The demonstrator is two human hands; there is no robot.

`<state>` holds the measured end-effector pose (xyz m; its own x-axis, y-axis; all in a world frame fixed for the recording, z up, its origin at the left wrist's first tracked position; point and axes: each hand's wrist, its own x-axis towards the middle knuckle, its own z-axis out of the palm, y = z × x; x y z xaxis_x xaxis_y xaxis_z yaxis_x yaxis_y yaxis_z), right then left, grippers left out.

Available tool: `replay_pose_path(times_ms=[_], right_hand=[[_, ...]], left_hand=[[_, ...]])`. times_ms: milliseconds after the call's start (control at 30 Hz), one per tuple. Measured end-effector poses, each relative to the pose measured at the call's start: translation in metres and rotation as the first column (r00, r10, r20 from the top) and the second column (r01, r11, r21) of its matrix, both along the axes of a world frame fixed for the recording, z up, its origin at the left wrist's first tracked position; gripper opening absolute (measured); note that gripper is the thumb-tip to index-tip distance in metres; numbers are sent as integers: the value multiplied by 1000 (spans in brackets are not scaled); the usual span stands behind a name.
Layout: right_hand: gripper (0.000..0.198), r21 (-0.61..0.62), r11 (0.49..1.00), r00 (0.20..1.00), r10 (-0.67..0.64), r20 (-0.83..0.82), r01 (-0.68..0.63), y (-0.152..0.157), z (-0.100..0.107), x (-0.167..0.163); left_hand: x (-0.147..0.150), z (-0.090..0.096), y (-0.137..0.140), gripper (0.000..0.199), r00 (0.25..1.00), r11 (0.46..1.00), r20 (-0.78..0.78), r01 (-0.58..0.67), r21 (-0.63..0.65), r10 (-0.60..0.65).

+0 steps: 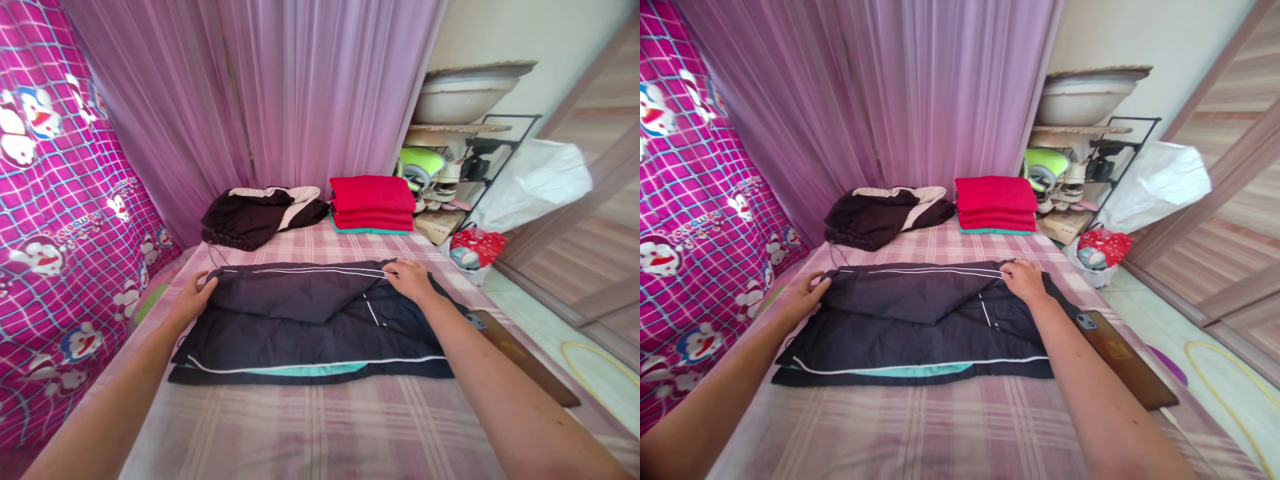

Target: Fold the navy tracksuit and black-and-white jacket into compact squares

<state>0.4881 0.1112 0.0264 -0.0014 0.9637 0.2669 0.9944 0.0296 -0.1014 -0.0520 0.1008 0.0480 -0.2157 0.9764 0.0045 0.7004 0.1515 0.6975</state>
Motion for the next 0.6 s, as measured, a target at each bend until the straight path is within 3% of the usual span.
replay_pose_path(times_ms=[67,133,200,233,300,367,467,600], right_hand=[[31,55,998,999,37,-3,-36,-5,3,-8],[32,93,993,997,80,-11,-79,-9,7,-19],[33,98,990,994,104,-27,-101,-9,9,-34],[33,86,991,994,101,-35,-98,-8,10,-41],[33,32,997,997,69,-47,-67,-5,12,-54],[31,-32,999,998,29,-55,-31,-2,13,-61],[29,-109,994,996,-27,-84,18,1,14,-62],[27,-157,987,992,-59,-113,41,2,18,-49]], left_hand=[[-2,6,-1,77,992,994,-99,-74,77,81],[8,16,-7,70,959,969,-264,-34,246,101],[32,23,-20,54,904,905,-427,189,382,-9],[50,25,-29,45,864,856,-488,341,390,-122],[90,23,-48,32,732,725,-563,617,306,-384],[129,17,-64,30,608,634,-603,745,207,-517],[168,6,-71,32,548,627,-637,768,128,-541],[179,-2,-65,24,550,652,-647,750,106,-528]])
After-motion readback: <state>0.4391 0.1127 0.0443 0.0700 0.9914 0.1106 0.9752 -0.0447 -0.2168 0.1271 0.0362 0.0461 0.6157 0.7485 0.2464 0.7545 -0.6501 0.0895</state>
